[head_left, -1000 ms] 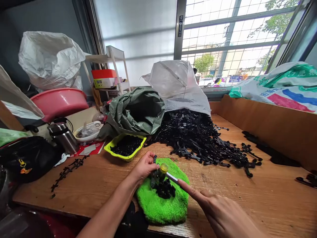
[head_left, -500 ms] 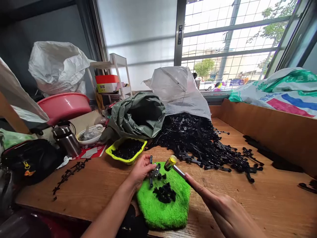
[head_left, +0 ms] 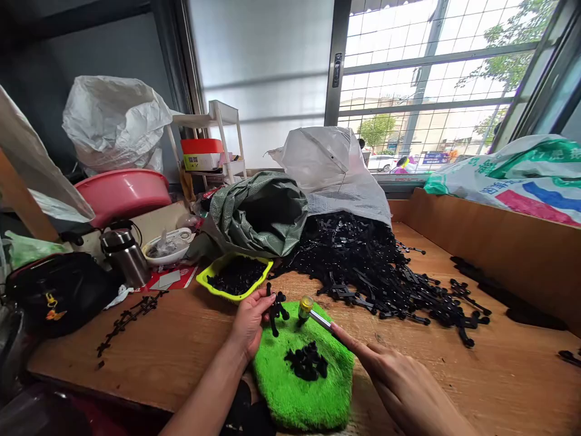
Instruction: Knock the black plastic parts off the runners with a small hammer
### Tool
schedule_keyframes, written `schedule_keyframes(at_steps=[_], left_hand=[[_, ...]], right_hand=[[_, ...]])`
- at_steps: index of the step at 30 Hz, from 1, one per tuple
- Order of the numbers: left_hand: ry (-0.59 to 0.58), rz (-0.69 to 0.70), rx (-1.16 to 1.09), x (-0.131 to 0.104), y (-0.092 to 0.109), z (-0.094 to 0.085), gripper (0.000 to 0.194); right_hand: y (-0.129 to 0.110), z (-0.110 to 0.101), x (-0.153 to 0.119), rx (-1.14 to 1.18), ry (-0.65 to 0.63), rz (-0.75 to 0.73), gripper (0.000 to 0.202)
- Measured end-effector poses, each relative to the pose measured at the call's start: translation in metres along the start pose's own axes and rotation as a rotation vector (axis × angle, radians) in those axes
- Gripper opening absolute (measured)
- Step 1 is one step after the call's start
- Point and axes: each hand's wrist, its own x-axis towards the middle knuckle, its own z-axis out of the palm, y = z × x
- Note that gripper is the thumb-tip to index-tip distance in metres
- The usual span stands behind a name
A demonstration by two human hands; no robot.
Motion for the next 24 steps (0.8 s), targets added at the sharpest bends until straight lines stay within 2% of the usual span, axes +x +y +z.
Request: schedule_keyframes(at_steps=[6,13,19,24], left_hand=[[-0.027,-0.036,-0.018,0.000,-0.002,-0.001,0.031],[-0.068,-0.028,-0.133,-0.003,0.006,0.000,0.029],[-0.100,-0.161,0.086,0.004,0.012,-0.004,0.024],[-0.033,-0.155,0.072,0.013,0.011,-0.001,0.022]], right_hand=[[0.002,0.001,0.002,-0.002,-0.035,0.007,0.065],[0.013,0.002,0.012,0.052,0.028,0.060,0.065],[0.023,0.000,0.009,0.238,0.071,0.039,0.056],[0.015,-0.008,-0.002,0.413,0.093,0.058,0.044]])
